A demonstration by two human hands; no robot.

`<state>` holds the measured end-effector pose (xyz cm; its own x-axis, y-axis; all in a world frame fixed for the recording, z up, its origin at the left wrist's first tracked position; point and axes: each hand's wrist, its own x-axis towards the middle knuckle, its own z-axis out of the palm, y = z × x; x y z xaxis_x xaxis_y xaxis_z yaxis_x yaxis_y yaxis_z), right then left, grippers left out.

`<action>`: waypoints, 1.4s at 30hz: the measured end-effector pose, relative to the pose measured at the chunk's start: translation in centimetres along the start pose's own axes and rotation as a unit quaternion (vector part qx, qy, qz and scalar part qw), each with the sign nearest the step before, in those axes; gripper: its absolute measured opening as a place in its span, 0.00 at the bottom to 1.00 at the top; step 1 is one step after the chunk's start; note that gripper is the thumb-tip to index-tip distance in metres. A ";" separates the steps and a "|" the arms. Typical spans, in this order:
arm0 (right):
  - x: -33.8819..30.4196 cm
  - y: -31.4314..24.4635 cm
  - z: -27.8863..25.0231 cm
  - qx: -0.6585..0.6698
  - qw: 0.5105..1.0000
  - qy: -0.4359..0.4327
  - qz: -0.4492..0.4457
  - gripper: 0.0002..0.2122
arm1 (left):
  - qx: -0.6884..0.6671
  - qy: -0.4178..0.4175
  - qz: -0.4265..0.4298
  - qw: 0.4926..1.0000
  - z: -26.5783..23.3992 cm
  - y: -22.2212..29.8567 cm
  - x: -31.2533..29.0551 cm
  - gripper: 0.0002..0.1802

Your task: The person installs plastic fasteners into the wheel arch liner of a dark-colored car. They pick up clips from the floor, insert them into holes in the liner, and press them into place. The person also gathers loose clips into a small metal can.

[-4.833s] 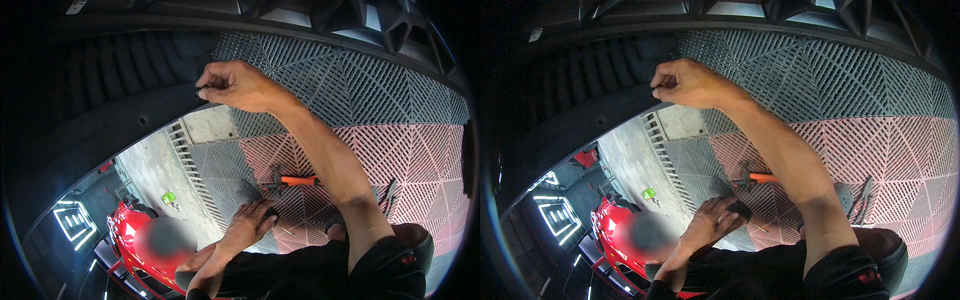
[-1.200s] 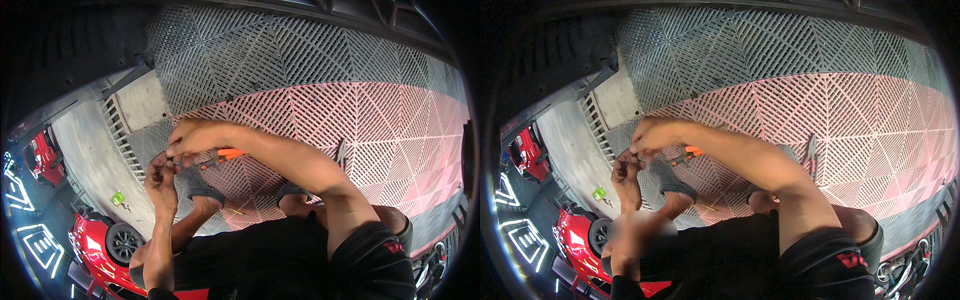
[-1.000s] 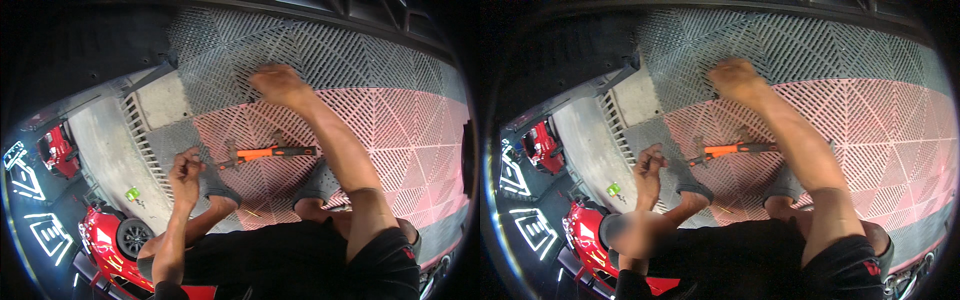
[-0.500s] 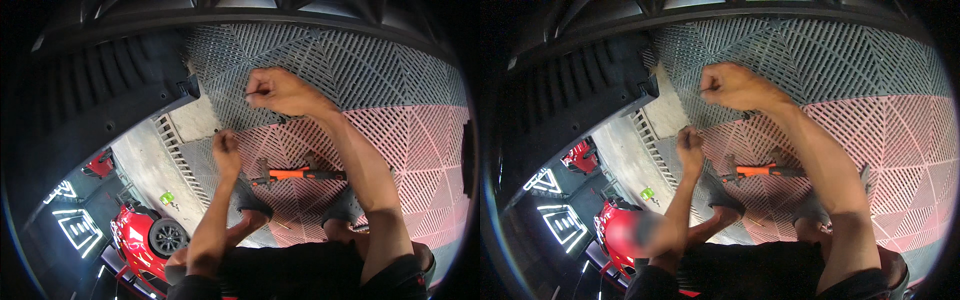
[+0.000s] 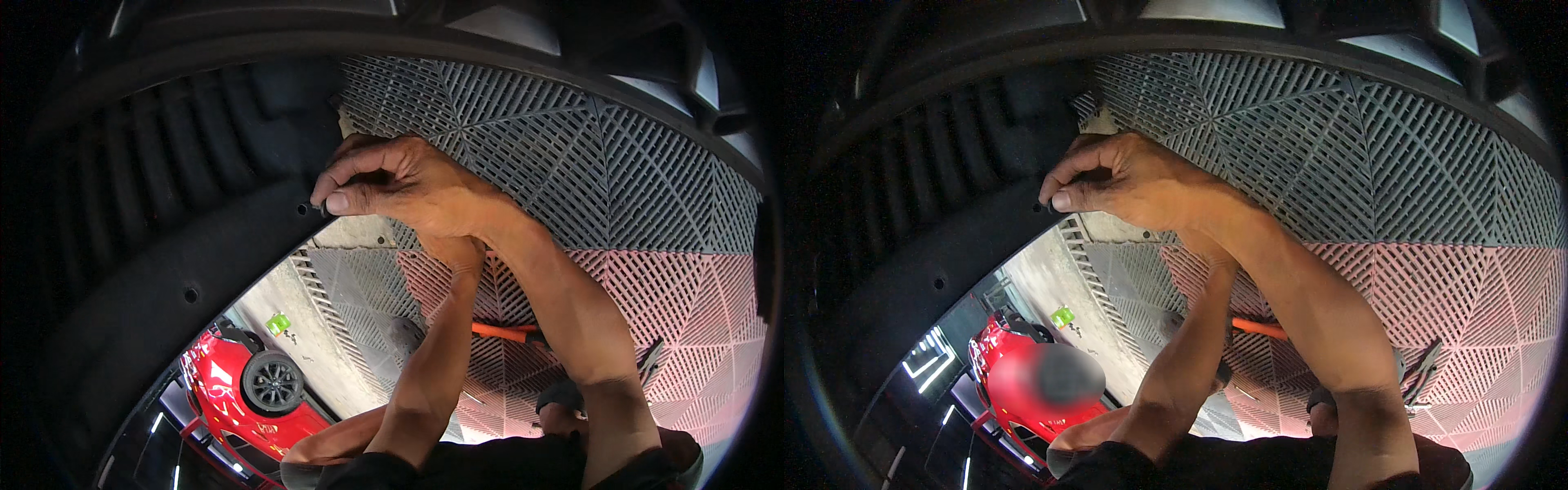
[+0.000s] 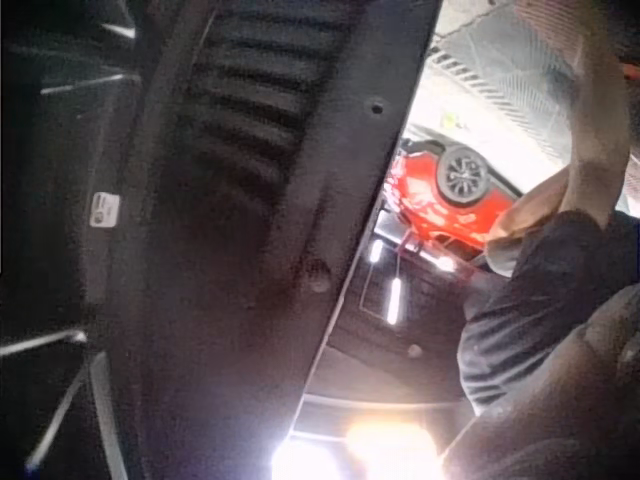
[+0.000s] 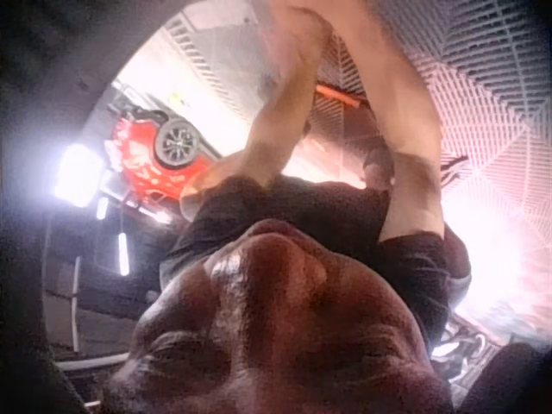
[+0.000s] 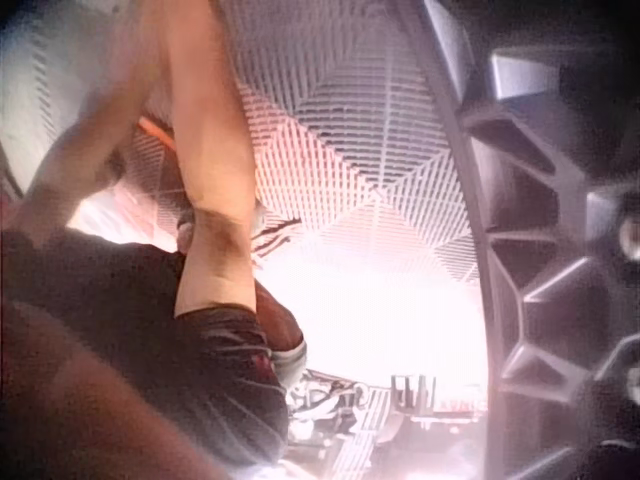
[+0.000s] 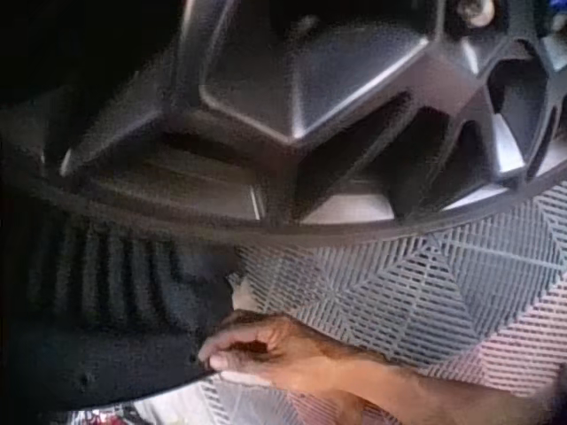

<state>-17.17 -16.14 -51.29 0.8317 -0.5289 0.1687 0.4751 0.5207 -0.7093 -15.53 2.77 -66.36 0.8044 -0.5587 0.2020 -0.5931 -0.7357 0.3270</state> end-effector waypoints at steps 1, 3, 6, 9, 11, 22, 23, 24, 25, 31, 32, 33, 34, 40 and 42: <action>0.3 0.1 0.3 0.006 1.000 -0.009 0.006 0.10 | 0.000 0.004 -0.001 1.000 -0.2 -0.5 -0.1 0.27; 0.6 0.1 0.6 0.030 0.998 -0.016 0.044 0.10 | -0.002 0.009 -0.001 1.000 -0.2 -1.1 -0.2 0.26; 1.3 -0.4 0.8 0.011 0.997 -0.048 0.055 0.09 | -0.011 0.012 0.007 1.000 0.3 -1.6 -0.6 0.25; 1.8 -0.5 0.5 -0.002 0.996 -0.064 0.068 0.09 | -0.027 0.020 0.000 0.999 0.4 -1.7 -0.5 0.24; 1.9 -0.6 0.2 -0.019 0.996 -0.067 0.057 0.09 | -0.056 0.026 -0.024 0.998 -0.1 -0.2 0.3 0.24; 1.4 -2.0 2.4 0.095 0.972 0.041 0.212 0.14 | -0.025 0.029 0.005 0.999 -0.2 -0.1 -0.1 0.24; 1.5 -2.6 2.6 0.079 0.967 0.059 0.236 0.15 | -0.029 0.032 0.004 0.999 -0.3 0.0 -0.1 0.23; 1.5 -3.2 2.8 0.063 0.960 0.078 0.260 0.16 | -0.032 0.034 0.003 0.999 -0.4 0.0 0.1 0.23; 1.4 -3.4 3.1 0.069 0.960 0.079 0.258 0.16 | -0.033 0.034 -0.001 0.999 -0.5 -0.1 0.2 0.23; 1.3 -5.0 3.1 0.036 0.953 0.085 0.287 0.14 | -0.042 0.037 -0.001 0.998 -0.8 0.0 0.7 0.21; 1.5 -5.0 3.1 0.024 0.954 0.077 0.290 0.14 | -0.041 0.036 0.000 0.999 -0.8 0.0 0.7 0.21; 1.7 -5.0 3.1 0.011 0.954 0.069 0.292 0.14 | -0.042 0.037 0.001 0.998 -0.8 0.0 0.7 0.20; 1.8 -4.9 3.2 -0.023 0.960 0.071 0.269 0.13 | -0.044 0.036 0.002 0.998 -0.9 0.3 0.5 0.20; 0.8 -3.6 2.1 -0.143 0.966 0.126 0.173 0.13 | -0.091 0.035 0.007 0.995 -1.2 1.4 1.6 0.19; -0.5 -2.3 0.6 -0.188 0.950 0.166 0.184 0.14 | -0.129 0.049 -0.007 0.990 -2.2 0.6 1.5 0.18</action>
<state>-18.52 -16.69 -49.28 0.7554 -0.5723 -0.3192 -0.0182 0.4686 -0.8832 -14.56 2.34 -63.78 0.8192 -0.5007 0.2796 -0.5638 -0.6142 0.5522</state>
